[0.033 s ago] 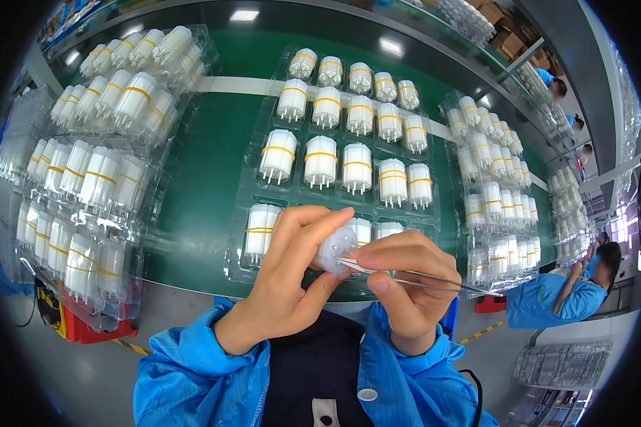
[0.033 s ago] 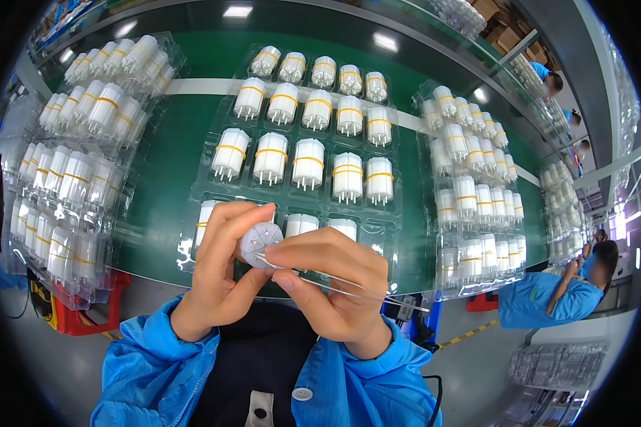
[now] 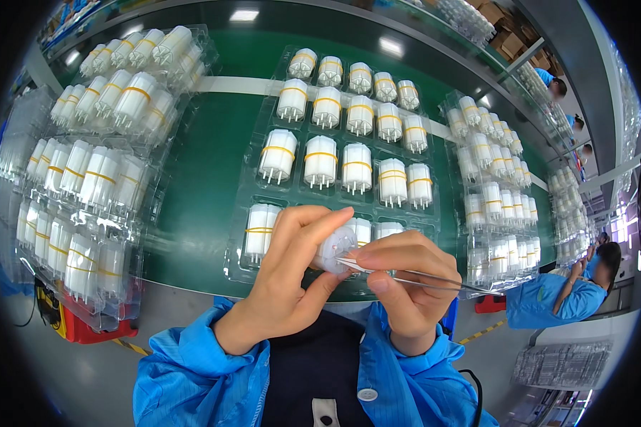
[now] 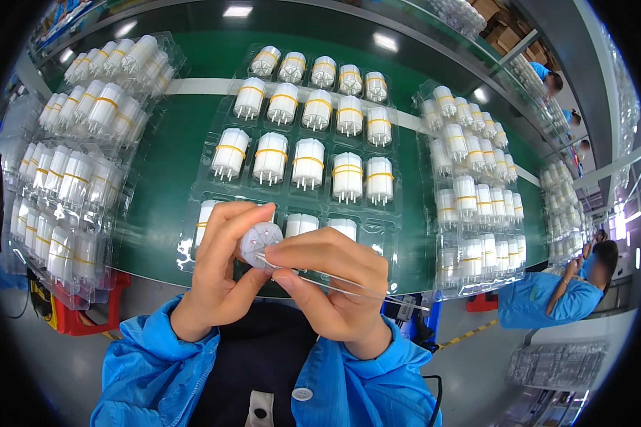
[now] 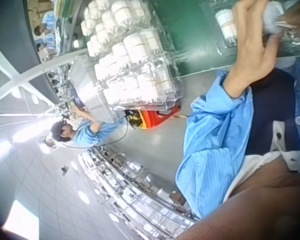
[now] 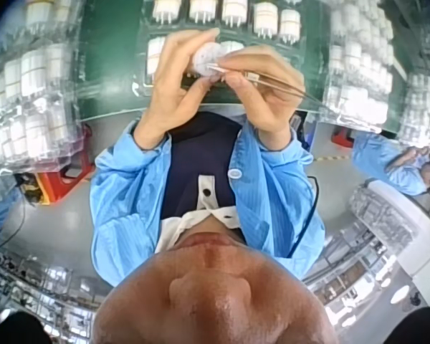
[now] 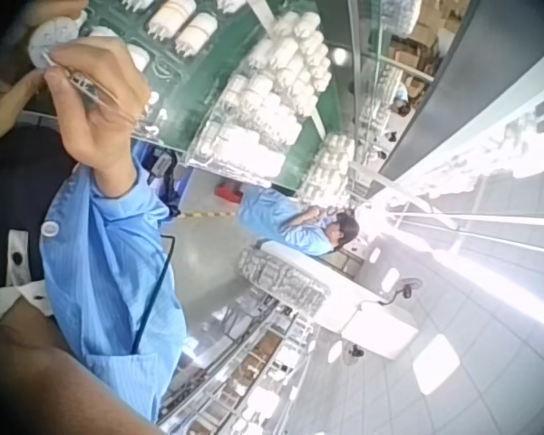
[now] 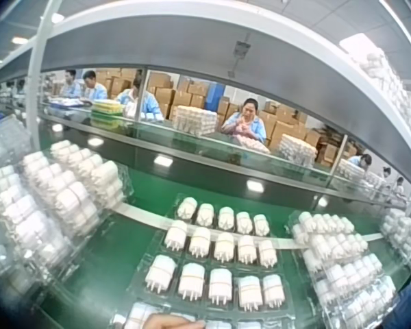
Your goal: The person uses tweezers to insert small white pins into the top of a white cylindrical component held in their left hand. They repeat this process for several components, picking them up from a green tray and placing them back after insertion.
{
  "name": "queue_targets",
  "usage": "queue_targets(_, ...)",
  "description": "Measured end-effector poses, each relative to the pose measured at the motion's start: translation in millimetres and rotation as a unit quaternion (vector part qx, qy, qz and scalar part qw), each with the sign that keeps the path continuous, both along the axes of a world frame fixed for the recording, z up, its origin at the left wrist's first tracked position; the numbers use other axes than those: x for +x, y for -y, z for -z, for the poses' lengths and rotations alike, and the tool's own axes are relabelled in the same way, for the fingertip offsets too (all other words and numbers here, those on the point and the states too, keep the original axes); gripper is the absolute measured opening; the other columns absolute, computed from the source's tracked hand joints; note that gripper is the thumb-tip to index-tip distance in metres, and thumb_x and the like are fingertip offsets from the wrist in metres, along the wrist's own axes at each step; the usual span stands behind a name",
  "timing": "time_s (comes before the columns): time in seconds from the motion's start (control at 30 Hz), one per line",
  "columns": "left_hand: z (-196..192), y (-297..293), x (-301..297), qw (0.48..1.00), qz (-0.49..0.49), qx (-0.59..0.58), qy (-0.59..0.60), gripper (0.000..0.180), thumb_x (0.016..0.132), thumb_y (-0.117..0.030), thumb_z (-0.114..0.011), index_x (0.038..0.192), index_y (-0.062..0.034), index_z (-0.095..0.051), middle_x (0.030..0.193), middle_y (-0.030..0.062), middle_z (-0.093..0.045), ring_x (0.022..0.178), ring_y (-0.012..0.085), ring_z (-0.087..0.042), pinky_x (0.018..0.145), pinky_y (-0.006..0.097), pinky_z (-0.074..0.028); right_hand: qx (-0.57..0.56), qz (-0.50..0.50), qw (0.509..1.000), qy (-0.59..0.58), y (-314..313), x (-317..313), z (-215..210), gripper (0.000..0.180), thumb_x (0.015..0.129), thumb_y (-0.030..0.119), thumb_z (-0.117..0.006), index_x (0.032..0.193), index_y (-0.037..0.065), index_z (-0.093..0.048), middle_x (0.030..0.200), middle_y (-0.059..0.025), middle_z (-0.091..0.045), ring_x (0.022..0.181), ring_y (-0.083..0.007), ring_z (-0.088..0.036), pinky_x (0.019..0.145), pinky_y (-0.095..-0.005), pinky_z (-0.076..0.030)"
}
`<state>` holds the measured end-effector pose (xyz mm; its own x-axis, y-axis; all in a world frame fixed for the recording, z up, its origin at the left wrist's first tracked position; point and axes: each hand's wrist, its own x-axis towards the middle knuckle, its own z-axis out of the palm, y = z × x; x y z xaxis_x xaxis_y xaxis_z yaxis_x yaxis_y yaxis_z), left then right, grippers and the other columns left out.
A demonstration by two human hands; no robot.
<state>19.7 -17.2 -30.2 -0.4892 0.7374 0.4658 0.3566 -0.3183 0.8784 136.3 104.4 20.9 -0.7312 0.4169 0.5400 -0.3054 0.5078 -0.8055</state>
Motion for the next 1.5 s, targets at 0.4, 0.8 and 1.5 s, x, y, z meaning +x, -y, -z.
queue_targets(0.4,-2,0,-4,0.999,0.018,0.015,-0.032,0.07,0.072,0.013,-0.064,0.139,0.0045,-0.046,0.118,0.0185,-0.048,0.103,0.0289,-0.052,0.077,0.032,-0.052,0.012,-0.03,0.999,-0.014,-8,-1,1,0.016,0.072,-0.005,-0.072,0.088,-0.003,-0.074,0.087,-0.0151,-0.073,0.072,-0.0233,-0.071,0.062,-0.0296,-0.056)
queue_targets(0.8,-2,-1,-5,0.997,-0.012,0.0,-0.072,0.073,0.069,0.01,-0.068,0.138,0.0048,-0.048,0.116,0.0182,-0.05,0.099,0.0319,-0.052,0.083,0.036,-0.046,0.109,-0.039,0.993,0.014,-9,-5,-9,0.017,0.073,-0.001,-0.074,0.089,-0.001,-0.072,0.085,-0.0159,-0.071,0.074,-0.0266,-0.07,0.063,-0.0304,-0.055)
queue_targets(1.5,3,-6,-3,0.992,-0.067,0.02,-0.109,0.068,0.067,0.008,-0.07,0.133,0.0037,-0.054,0.11,0.0169,-0.053,0.095,0.0308,-0.053,0.081,0.037,-0.045,-0.083,-0.028,0.996,-0.021,-7,-4,9,0.012,0.082,-0.001,-0.069,0.094,-0.003,-0.071,0.083,-0.0145,-0.07,0.075,-0.0189,-0.066,0.067,-0.0276,-0.05)
